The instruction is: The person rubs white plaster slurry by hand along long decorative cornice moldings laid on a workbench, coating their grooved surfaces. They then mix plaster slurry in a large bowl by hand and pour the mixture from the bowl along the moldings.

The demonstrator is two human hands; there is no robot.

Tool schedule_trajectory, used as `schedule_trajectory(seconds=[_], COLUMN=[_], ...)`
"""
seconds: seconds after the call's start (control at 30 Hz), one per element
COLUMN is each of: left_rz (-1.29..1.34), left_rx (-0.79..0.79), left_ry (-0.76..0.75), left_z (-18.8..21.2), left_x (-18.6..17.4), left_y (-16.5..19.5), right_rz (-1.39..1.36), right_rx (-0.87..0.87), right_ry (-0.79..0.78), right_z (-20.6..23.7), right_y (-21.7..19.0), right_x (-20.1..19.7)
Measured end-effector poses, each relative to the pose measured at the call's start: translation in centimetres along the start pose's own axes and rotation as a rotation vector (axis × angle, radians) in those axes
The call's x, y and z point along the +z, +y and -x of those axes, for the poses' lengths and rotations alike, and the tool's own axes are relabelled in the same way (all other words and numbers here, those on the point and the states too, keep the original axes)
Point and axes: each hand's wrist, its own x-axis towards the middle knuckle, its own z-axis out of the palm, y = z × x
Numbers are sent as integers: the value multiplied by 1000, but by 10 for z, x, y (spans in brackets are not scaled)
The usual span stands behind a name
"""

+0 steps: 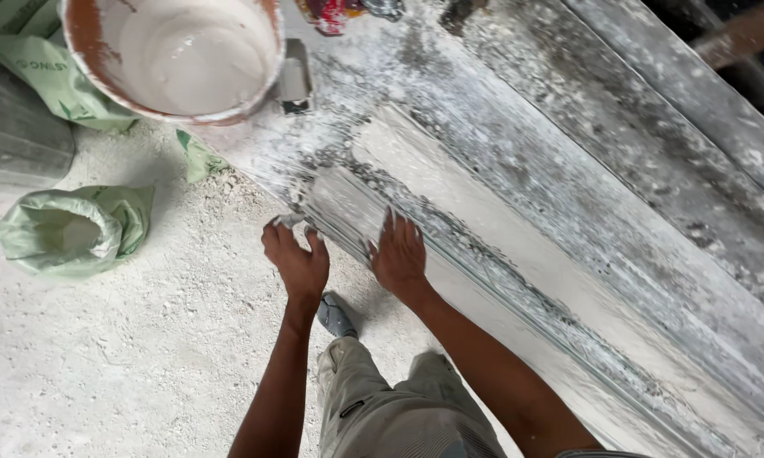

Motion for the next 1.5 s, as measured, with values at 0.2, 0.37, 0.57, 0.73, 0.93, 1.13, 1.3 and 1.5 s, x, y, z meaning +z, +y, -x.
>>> schedule_trajectory(seconds=[0.2,0.37,0.57,0.73,0.93,1.13,1.3,1.5], left_rz=[-83,-195,-174,-192,-199,-139,-128,-74], left_rx=[27,2,-96,-35,-9,30,18,-23], left_ry=[72,89,65,-13,-70,-138,-223,-365], left_z=[59,139,295,417,535,673,777,881], left_x=[-2,-2,19,41,62,83,97,139], left_y=[16,60,126,173,216,251,310,361], right_rz=[71,45,-8,74,127,145,182,203], right_rx=[-5,-14,0,28,25,19,94,143], right_ry=[61,93,34,7,71,105,108,56], right_z=[101,193,308,409,528,660,774,899], right_y=[85,152,251,332,437,549,639,744], right_x=[-2,-10,-26,-36,-49,-68,-94,-101])
